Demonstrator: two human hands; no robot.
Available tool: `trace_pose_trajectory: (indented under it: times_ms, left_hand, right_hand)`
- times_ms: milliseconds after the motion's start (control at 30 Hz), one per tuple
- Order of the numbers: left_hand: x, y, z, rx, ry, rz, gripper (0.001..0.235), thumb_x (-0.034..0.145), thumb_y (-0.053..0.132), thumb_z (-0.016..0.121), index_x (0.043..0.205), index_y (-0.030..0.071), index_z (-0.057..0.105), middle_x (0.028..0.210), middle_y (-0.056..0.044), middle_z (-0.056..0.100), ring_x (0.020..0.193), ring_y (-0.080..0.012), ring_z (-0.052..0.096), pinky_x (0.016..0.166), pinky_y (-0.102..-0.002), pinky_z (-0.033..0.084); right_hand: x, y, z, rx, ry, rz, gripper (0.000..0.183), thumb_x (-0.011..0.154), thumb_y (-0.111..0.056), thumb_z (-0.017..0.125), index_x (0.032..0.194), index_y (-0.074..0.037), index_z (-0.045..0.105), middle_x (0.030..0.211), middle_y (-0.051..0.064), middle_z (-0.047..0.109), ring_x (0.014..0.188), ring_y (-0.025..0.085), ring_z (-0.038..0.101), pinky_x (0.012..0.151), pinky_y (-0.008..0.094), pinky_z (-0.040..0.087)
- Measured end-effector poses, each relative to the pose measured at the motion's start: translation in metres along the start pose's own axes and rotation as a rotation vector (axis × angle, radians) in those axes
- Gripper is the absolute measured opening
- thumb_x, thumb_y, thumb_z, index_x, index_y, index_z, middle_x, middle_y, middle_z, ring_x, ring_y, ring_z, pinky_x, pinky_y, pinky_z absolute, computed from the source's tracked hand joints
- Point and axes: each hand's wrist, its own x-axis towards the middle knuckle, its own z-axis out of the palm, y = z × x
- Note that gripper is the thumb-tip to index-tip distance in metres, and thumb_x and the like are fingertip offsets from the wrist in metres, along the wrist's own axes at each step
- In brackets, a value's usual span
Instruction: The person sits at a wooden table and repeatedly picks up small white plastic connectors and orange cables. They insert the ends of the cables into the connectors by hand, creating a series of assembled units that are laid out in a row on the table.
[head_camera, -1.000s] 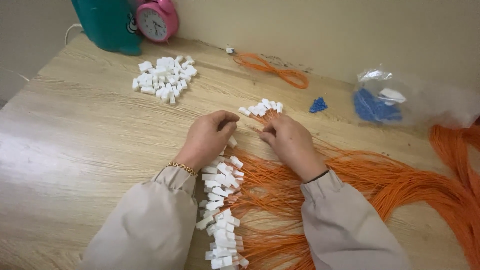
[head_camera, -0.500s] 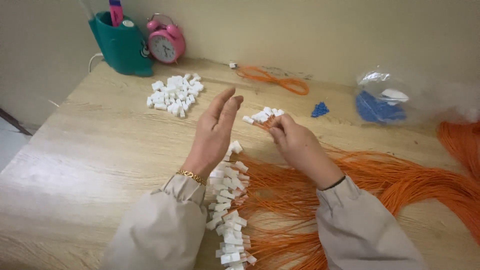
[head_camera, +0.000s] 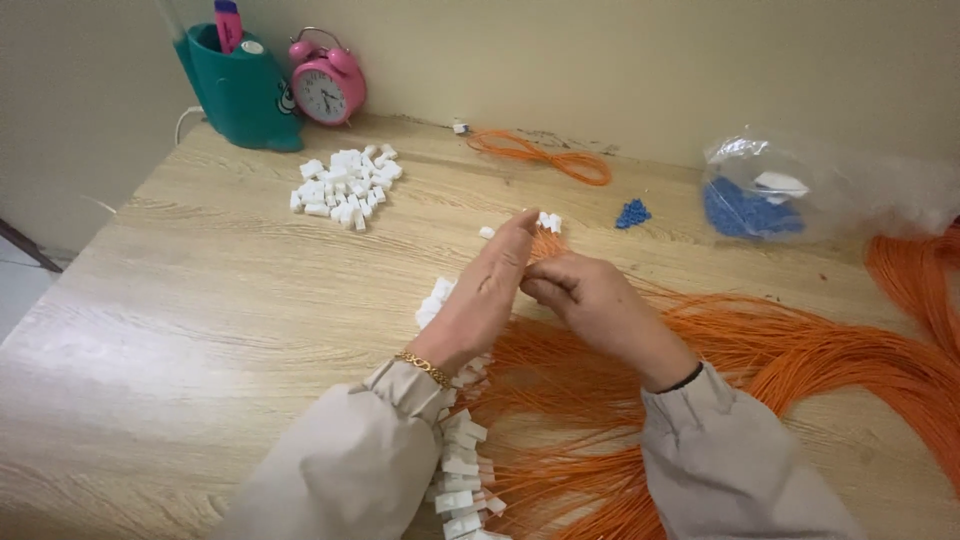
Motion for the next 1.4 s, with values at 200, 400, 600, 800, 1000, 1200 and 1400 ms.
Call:
trace_pose_trajectory:
  times_ms: [200,400,600,800,1000,1200,1400]
  left_hand:
    - [0.009,-0.02,-0.012,0.053,0.118,0.011,0.054,0.1,0.041,0.028,0.138,0.005,0.046,0.129,-0.024,0.053,0.13,-0.0394,0.043,0.11,-0.054,0.03]
    - [0.013,-0.033,-0.015,-0.001,0.3,-0.053,0.027,0.094,0.023,0.056,0.111,0.008,0.072,0.094,-0.011,0.074,0.097,-0.0173,0.067,0.092,-0.039,0.052]
    - [0.017,-0.045,-0.018,0.072,0.27,-0.108,0.028,0.094,0.028,0.06,0.109,0.008,0.073,0.092,-0.011,0.075,0.091,-0.0188,0.069,0.085,-0.038,0.054]
    - [0.016,-0.047,-0.019,0.11,0.26,-0.12,0.024,0.092,0.025,0.062,0.105,0.009,0.074,0.086,-0.007,0.075,0.083,-0.0147,0.067,0.079,-0.033,0.054]
    - [0.018,-0.052,-0.018,0.119,0.237,-0.102,0.023,0.09,0.022,0.066,0.107,0.009,0.074,0.088,-0.01,0.075,0.085,-0.0173,0.069,0.079,-0.036,0.054]
    - [0.015,-0.046,-0.017,0.139,0.22,-0.087,0.024,0.089,0.022,0.067,0.106,0.006,0.073,0.087,-0.011,0.076,0.088,-0.0201,0.072,0.081,-0.037,0.055]
    - [0.014,-0.04,-0.02,0.201,0.23,-0.109,0.024,0.09,0.025,0.064,0.105,0.009,0.073,0.087,-0.009,0.076,0.091,-0.0219,0.073,0.082,-0.038,0.055]
  right_hand:
    - [0.003,0.023,0.007,0.184,0.03,0.109,0.024,0.099,-0.024,0.053,0.108,-0.011,0.071,0.071,0.007,0.066,0.071,0.015,0.057,0.069,0.034,0.049]
    - [0.006,0.029,0.005,0.28,-0.024,0.164,0.025,0.1,-0.025,0.049,0.106,-0.01,0.069,0.072,0.006,0.072,0.057,0.012,0.052,0.053,0.026,0.042]
    - [0.006,0.036,0.008,0.455,0.041,0.187,0.023,0.1,-0.021,0.051,0.101,-0.005,0.068,0.068,0.009,0.07,0.044,0.009,0.048,0.041,0.021,0.036]
    - [0.006,0.052,0.013,0.551,0.1,0.16,0.025,0.1,-0.019,0.051,0.103,-0.001,0.067,0.067,0.013,0.067,0.038,0.008,0.046,0.035,0.021,0.034]
    - [0.008,0.036,0.008,0.466,0.089,0.151,0.026,0.1,-0.02,0.052,0.098,-0.001,0.07,0.065,0.011,0.066,0.04,0.008,0.047,0.036,0.021,0.034]
    - [0.005,0.044,0.013,0.48,0.104,0.152,0.025,0.1,-0.019,0.053,0.1,0.0,0.07,0.064,0.01,0.065,0.041,0.008,0.045,0.037,0.021,0.035]
    - [0.006,0.026,0.01,0.432,0.12,0.14,0.019,0.096,-0.016,0.059,0.102,-0.001,0.069,0.066,0.011,0.064,0.046,0.01,0.049,0.042,0.022,0.039]
